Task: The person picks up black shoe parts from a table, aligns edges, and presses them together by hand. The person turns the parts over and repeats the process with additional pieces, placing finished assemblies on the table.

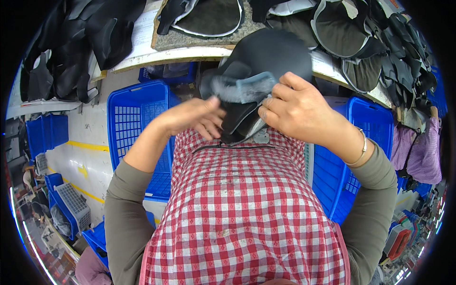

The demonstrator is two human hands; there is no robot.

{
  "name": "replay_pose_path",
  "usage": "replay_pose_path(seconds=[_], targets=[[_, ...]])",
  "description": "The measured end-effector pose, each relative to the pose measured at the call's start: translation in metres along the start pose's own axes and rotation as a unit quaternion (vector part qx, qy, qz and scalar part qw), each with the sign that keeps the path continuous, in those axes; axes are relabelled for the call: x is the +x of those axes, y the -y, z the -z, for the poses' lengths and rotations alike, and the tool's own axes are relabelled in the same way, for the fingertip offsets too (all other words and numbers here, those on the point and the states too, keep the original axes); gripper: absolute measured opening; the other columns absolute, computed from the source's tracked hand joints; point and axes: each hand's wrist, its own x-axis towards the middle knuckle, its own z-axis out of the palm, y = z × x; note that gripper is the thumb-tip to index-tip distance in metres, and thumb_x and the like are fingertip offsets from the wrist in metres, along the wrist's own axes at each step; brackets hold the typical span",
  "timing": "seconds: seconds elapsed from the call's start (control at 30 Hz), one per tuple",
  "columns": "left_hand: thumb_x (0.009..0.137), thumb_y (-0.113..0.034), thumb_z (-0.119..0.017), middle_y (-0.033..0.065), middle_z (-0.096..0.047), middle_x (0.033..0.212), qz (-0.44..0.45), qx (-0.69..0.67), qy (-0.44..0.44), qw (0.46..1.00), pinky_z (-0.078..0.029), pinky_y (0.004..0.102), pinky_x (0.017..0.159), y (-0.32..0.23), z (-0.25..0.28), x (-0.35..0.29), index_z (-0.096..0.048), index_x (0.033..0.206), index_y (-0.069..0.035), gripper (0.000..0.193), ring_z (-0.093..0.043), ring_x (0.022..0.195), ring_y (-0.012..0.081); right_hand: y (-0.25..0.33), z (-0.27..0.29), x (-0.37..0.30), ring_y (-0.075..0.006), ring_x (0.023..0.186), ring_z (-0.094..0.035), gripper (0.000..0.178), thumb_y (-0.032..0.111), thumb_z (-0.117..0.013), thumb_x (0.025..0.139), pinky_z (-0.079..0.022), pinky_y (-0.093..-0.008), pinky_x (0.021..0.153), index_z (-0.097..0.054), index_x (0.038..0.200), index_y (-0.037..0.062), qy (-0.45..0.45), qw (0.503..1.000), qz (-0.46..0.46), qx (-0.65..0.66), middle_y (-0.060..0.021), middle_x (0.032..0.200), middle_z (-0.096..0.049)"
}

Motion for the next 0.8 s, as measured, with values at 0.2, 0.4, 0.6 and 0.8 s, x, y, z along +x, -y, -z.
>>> replay_pose_path(seconds=[0.2, 0.4, 0.6, 0.8], targets=[[0.092, -0.020, -0.079, 0.0109, -0.070, 0.107, -0.108, -0.158, 0.012, 0.982, -0.059, 0.0353, 0.081, 0.030, -0.038, 0.030, -0.059, 0.127, 0.007, 0.049, -0.071, 0.092, 0.0202, 0.017, -0.012, -0.013, -0.0176, 0.079, -0.062, 0.016, 0.017, -0.069, 0.074, -0.049, -0.0344, 0.081, -0.072, 0.087, 0.0095, 0.043, 0.998, -0.026, 0.041, 0.0004, 0.082, -0.070], [0.075, 0.010, -0.073, 0.0141, -0.067, 0.109, -0.240, 0.431, -0.251, 0.833, -0.053, 0.0400, 0.093, 0.000, -0.050, 0.020, -0.063, 0.123, -0.004, 0.051, -0.069, 0.106, 0.0335, 0.019, -0.032, -0.022, -0.0162, 0.071, -0.059, 0.014, 0.017, -0.069, 0.070, -0.045, -0.0319, 0.074, -0.075, 0.082, 0.0121, 0.104, 0.990, -0.070, 0.065, 0.0016, 0.067, -0.064], [0.088, 0.001, -0.071, 0.0099, -0.069, 0.125, -0.287, 0.208, -0.100, 0.930, -0.050, 0.0368, 0.105, -0.045, -0.027, 0.016, -0.061, 0.137, 0.000, 0.050, -0.067, 0.112, 0.0220, 0.016, -0.046, -0.022, -0.0169, 0.069, -0.062, 0.007, 0.016, -0.072, 0.066, -0.045, -0.0326, 0.075, -0.071, 0.072, 0.0145, 0.070, 0.991, -0.109, 0.040, 0.0006, 0.063, -0.063], [0.096, -0.003, -0.071, 0.0040, -0.074, 0.097, -0.163, 0.187, -0.087, 0.965, -0.054, 0.0258, 0.080, -0.023, -0.040, 0.062, -0.072, 0.116, 0.004, 0.021, -0.065, 0.087, 0.0079, 0.006, -0.064, -0.034, -0.0198, 0.072, -0.073, 0.029, 0.024, -0.089, 0.077, -0.054, -0.0346, 0.070, -0.071, 0.086, 0.0036, 0.039, 0.829, -0.419, 0.368, -0.0071, 0.074, -0.073]])
